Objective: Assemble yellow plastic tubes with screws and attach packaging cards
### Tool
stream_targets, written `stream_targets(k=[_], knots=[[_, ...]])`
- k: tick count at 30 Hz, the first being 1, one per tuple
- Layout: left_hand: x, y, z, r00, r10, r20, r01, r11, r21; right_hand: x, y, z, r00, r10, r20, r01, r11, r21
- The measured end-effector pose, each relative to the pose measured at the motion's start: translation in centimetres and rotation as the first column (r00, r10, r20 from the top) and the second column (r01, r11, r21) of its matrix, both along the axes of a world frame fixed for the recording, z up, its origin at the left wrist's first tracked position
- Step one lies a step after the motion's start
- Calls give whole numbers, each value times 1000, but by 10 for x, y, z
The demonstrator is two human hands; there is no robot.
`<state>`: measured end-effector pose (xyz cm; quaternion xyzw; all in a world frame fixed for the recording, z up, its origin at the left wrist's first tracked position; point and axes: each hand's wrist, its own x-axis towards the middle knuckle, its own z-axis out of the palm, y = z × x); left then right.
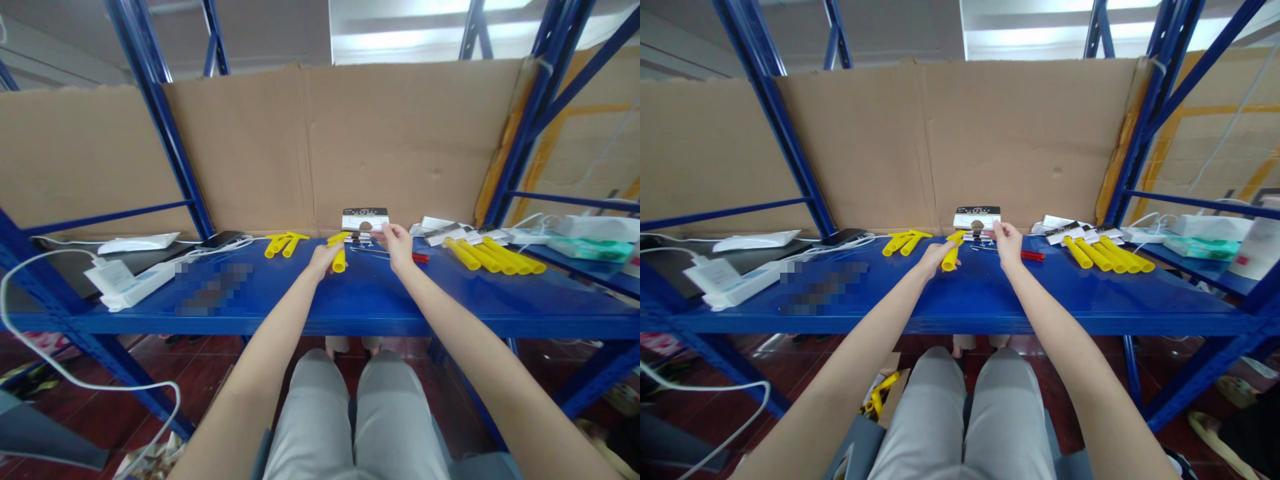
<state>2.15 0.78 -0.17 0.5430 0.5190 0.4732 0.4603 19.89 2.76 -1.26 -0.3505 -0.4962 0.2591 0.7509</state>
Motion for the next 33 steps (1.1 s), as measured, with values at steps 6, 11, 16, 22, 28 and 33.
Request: stream_targets(k=[6, 11, 16, 22, 28, 33], knots=[[-2, 3, 8, 952, 198, 232, -205, 979, 7, 1, 0, 1, 1000, -3, -4, 3, 1000, -15], [-9, 13, 4, 886, 382, 263, -414, 907, 80, -1, 1, 0, 997, 17, 74, -11, 996, -87], [-11, 16, 3, 840, 420, 343, -471, 879, 77, -5, -4, 0, 992, 54, 116, -43, 994, -98], [-12, 19, 0, 833, 384, 398, -446, 892, 72, -9, -7, -1, 987, 117, 114, -105, 988, -110], [-9, 22, -4, 868, 283, 408, -334, 941, 56, -12, -7, -3, 972, 188, 144, -170, 977, -131], [-8, 21, -3, 863, 191, 468, -234, 972, 36, -16, -10, -3, 956, 232, 178, -213, 969, -122]])
